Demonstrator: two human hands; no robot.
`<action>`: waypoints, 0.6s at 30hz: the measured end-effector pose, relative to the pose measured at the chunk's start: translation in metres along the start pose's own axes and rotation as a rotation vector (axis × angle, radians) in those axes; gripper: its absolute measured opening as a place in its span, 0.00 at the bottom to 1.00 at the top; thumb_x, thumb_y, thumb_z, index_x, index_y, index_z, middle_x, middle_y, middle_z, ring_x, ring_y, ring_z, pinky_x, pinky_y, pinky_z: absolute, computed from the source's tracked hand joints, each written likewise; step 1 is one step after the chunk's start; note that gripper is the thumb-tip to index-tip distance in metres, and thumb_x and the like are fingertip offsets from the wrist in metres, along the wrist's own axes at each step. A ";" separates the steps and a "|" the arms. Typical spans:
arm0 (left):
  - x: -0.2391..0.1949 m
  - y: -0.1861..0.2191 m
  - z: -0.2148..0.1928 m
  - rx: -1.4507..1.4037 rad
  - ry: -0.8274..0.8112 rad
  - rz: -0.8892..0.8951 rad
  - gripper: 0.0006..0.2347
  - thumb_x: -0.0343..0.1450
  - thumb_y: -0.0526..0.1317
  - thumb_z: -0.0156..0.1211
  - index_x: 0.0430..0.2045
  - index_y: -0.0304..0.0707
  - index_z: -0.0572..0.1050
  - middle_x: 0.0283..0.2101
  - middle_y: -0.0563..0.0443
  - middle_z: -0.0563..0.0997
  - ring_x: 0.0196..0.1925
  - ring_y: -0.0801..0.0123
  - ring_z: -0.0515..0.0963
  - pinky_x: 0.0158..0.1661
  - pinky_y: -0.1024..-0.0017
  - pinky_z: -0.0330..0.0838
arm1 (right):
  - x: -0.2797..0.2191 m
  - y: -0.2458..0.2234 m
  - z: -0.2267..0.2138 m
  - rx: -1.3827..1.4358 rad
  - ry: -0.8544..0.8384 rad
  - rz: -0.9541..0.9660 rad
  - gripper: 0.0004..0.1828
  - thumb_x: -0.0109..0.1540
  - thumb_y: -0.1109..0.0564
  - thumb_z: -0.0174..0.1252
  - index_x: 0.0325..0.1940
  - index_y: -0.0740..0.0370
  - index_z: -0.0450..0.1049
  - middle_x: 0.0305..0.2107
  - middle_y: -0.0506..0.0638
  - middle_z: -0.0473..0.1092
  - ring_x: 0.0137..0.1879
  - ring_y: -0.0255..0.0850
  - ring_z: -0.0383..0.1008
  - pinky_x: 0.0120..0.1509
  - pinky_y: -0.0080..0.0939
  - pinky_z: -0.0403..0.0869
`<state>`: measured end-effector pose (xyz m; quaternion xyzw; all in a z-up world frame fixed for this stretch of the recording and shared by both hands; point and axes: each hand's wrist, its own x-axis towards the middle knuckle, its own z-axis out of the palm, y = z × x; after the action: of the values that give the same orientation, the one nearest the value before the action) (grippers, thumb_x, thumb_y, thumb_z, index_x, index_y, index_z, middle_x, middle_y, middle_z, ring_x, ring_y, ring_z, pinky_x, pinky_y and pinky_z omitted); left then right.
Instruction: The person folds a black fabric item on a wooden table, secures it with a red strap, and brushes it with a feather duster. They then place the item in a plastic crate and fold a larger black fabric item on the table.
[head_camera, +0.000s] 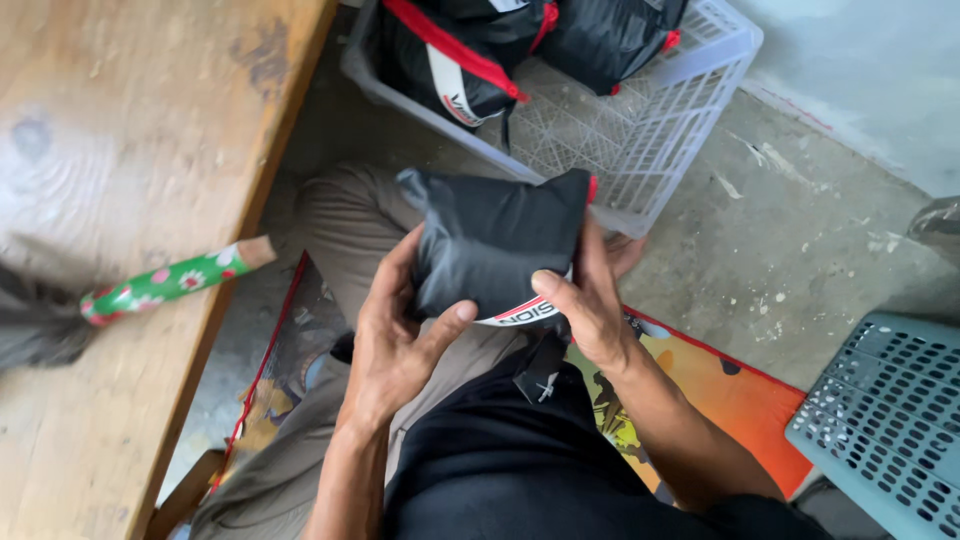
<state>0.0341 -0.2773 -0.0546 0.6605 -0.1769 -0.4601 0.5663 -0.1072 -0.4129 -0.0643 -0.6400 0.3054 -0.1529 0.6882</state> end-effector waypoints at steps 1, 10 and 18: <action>0.010 0.002 0.007 -0.046 -0.043 0.032 0.31 0.62 0.37 0.65 0.60 0.34 0.58 0.60 0.46 0.68 0.61 0.68 0.68 0.59 0.74 0.63 | 0.000 0.004 -0.006 -0.020 0.104 0.004 0.45 0.57 0.41 0.51 0.69 0.68 0.44 0.60 0.58 0.56 0.67 0.43 0.55 0.72 0.41 0.54; 0.068 0.004 0.051 0.012 -0.091 0.091 0.24 0.64 0.40 0.63 0.52 0.33 0.61 0.53 0.45 0.72 0.56 0.70 0.70 0.55 0.76 0.63 | 0.015 0.016 -0.052 0.155 0.239 -0.008 0.49 0.59 0.47 0.55 0.72 0.53 0.29 0.66 0.61 0.52 0.71 0.47 0.56 0.75 0.46 0.55; 0.112 0.029 0.088 0.057 -0.358 0.062 0.37 0.63 0.49 0.62 0.63 0.39 0.48 0.67 0.37 0.55 0.65 0.49 0.63 0.59 0.59 0.68 | 0.067 0.030 -0.112 0.278 0.456 0.472 0.30 0.52 0.43 0.56 0.52 0.60 0.65 0.41 0.52 0.72 0.45 0.43 0.74 0.44 0.38 0.75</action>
<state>0.0286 -0.4217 -0.0679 0.5782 -0.3079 -0.5475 0.5208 -0.1300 -0.5378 -0.1077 -0.4017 0.5668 -0.1686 0.6992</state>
